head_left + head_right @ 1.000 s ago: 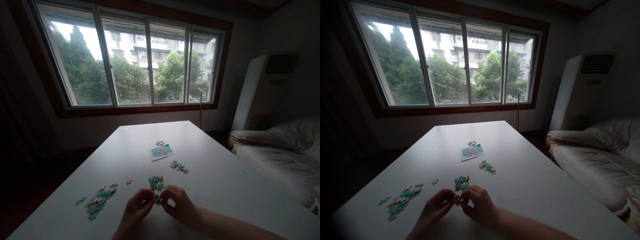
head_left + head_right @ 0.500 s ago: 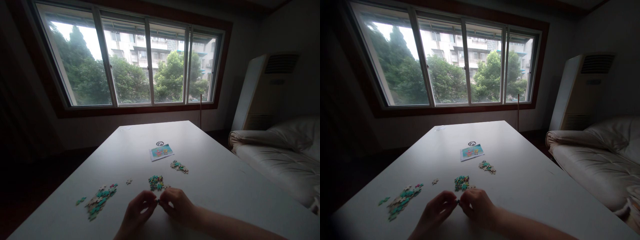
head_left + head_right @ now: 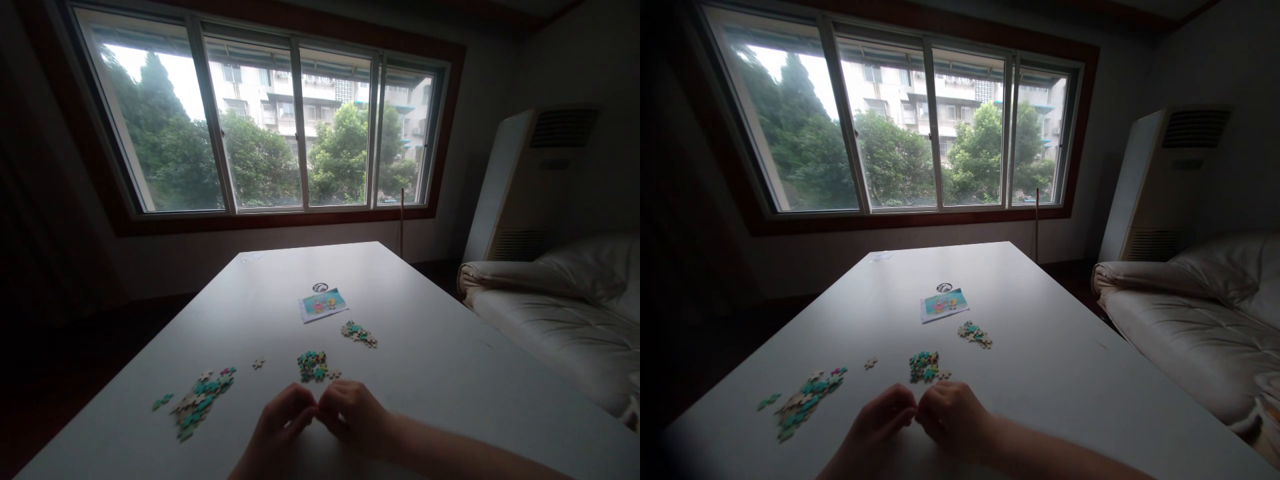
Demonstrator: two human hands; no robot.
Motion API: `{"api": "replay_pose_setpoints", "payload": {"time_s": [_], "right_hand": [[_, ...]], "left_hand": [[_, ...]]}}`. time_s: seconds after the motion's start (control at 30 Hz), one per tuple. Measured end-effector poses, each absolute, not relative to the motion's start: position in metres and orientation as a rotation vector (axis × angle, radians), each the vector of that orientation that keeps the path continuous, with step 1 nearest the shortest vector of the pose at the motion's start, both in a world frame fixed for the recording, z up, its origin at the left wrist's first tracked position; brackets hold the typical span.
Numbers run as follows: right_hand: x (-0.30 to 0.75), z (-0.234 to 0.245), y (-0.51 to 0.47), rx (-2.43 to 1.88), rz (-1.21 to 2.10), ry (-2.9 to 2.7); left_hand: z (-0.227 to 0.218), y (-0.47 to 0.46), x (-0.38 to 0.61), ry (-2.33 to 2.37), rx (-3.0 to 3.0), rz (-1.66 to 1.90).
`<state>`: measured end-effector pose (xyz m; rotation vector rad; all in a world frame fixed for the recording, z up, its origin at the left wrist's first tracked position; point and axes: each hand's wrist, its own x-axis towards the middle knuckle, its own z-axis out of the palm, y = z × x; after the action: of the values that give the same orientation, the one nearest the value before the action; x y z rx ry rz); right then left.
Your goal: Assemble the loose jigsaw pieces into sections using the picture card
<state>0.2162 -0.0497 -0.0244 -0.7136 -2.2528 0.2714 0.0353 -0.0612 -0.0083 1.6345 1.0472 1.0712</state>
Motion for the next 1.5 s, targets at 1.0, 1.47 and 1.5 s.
{"api": "replay_pose_setpoints", "payload": {"time_s": [1.0,1.47,1.5], "right_hand": [[0.216,-0.028,-0.048,-0.680,0.441,-2.176],[0.212,-0.036,-0.049,-0.711,0.339,-2.311],[0.212,-0.035,-0.049,-0.706,0.334,-2.324]], "left_hand": [[-0.016,-0.059,0.035,1.108,1.599,1.002],[-0.023,-0.060,0.036,1.203,1.764,0.856],[-0.024,-0.059,0.036,1.205,1.775,0.845]]}}
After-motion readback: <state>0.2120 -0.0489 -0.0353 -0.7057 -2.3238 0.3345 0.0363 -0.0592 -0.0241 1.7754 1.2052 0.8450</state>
